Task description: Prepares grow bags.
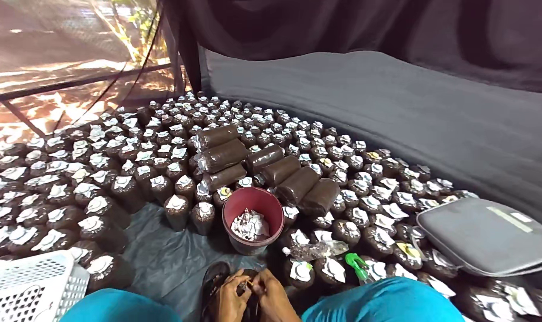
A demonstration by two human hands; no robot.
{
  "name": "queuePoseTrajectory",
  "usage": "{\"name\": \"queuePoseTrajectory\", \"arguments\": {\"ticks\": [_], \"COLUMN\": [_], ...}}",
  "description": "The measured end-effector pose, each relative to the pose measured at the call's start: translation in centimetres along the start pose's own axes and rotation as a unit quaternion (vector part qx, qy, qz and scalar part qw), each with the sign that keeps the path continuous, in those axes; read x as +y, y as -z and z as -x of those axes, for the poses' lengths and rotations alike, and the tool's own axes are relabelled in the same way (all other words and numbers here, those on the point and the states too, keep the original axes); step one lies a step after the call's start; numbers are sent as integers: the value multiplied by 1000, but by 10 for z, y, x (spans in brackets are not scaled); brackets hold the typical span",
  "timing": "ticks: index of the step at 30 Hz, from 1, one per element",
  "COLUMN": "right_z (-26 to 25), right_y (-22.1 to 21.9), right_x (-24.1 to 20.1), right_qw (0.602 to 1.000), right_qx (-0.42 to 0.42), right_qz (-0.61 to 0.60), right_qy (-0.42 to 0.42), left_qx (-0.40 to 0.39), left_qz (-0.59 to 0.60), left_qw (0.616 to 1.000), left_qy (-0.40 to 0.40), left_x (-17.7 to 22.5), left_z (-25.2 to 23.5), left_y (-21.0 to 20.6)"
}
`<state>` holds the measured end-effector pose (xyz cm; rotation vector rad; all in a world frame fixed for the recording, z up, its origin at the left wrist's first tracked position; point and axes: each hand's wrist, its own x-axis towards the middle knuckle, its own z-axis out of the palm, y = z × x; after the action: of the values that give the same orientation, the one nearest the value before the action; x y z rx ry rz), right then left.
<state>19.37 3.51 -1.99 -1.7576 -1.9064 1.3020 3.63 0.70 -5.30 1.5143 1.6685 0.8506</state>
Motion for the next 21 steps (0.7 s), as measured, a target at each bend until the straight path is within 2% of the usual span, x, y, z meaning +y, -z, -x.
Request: {"name": "queuePoseTrajectory", "arguments": {"ticks": [1,3,5,9,13,15,19,21], "right_z": [-1,0,-1,-3,5,7,8,6], "right_y": [2,6,16,19,12,12,7,2], "right_x": [2,1,-1,2,0,-3,-2,3], "right_qw": [997,961,928,913,914,916,933,943], "right_qx": [8,39,45,38,25,13,-10,-23], "right_qz": [-80,-267,-356,-379,-375,-371,-336,-311], "right_qy": [-21,-61,-102,-147,-152,-150,-127,-118], "left_qx": [-5,-18,-34,-52,52,82,-11,-16], "left_qz": [4,4,-2,42,67,66,129,162], "left_qw": [1000,999,999,995,991,991,989,982], "left_qy": [8,26,36,68,108,79,78,100], "left_x": [0,-2,-2,4,14,17,28,27], "left_z": [0,0,1,4,9,8,13,13], "left_y": [3,7,9,19,27,30,26,19]}}
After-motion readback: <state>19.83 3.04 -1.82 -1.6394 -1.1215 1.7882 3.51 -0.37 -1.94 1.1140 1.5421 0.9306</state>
